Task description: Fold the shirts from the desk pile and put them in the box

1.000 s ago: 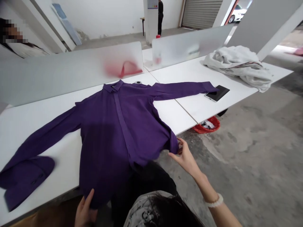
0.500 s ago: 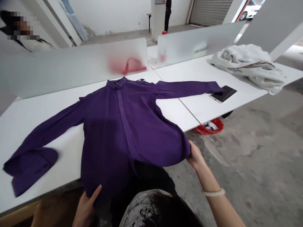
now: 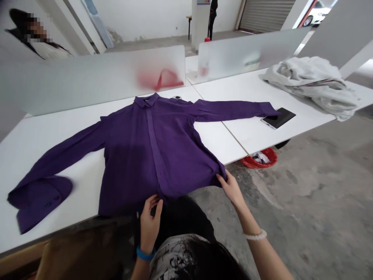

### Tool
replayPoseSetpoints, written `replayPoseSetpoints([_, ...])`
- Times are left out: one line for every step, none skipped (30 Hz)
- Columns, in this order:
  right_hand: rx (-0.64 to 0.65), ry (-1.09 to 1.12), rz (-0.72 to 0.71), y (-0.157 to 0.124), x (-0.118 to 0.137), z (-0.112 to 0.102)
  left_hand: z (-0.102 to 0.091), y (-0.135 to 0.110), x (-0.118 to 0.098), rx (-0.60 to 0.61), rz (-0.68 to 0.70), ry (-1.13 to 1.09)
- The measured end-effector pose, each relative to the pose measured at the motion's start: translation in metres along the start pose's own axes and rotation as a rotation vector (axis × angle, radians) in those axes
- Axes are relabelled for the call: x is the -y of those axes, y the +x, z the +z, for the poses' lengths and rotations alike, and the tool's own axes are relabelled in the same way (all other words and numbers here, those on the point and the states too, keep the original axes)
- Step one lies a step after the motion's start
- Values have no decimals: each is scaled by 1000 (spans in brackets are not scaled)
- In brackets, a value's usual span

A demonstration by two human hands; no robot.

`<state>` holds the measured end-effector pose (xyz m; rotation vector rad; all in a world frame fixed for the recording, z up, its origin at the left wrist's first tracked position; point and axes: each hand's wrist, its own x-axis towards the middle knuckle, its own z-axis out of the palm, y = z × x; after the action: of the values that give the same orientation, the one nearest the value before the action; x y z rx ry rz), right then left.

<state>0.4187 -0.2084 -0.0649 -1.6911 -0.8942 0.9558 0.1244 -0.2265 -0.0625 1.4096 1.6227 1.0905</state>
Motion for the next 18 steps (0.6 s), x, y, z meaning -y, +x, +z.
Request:
replayPoseSetpoints([-37,22,12,1,0,-1,6,3,-2,-9,27,24])
replayPoseSetpoints([-55,68,35,2,1,-3,9,5,-3,-16,56,57])
replayPoseSetpoints([-58,133,69,1,2,-5,11,6,-3,-23,92,98])
replayPoseSetpoints([-47,206,114,0,5,-8,12,8,-2,-33,137,146])
replayPoseSetpoints([-32,272,167,-1,9,-11,13,9,-1,-44,188,199])
replayPoseSetpoints([-21,329,224,-3,13,-14,13,9,0,-47,240,255])
replayPoseSetpoints([-20,372,283,-5,17,-16,12,10,1,-41,293,310])
replayPoseSetpoints([-26,407,340,-7,21,-18,12,10,2,-34,341,356])
replayPoseSetpoints([-39,438,392,-8,25,-19,12,9,2,-35,380,386])
replayPoseSetpoints([-59,470,435,-8,27,-20,12,9,2,-50,404,394])
replayPoseSetpoints([-78,499,466,-8,28,-20,11,8,1,-78,418,380])
replayPoseSetpoints([-98,520,484,-7,29,-20,11,6,0,-111,425,352])
replayPoseSetpoints([-120,527,491,-6,28,-19,11,5,-1,-134,424,317])
replayPoseSetpoints([-137,520,489,-4,26,-19,11,4,-2,-134,410,284])
replayPoseSetpoints([-149,503,479,-2,24,-18,12,3,-2,-109,384,255])
replayPoseSetpoints([-150,479,465,0,21,-17,13,2,-3,-66,344,228])
replayPoseSetpoints([-141,452,447,1,18,-17,14,2,-3,-17,292,197])
replayPoseSetpoints([-126,424,425,2,15,-16,15,3,-4,27,234,159])
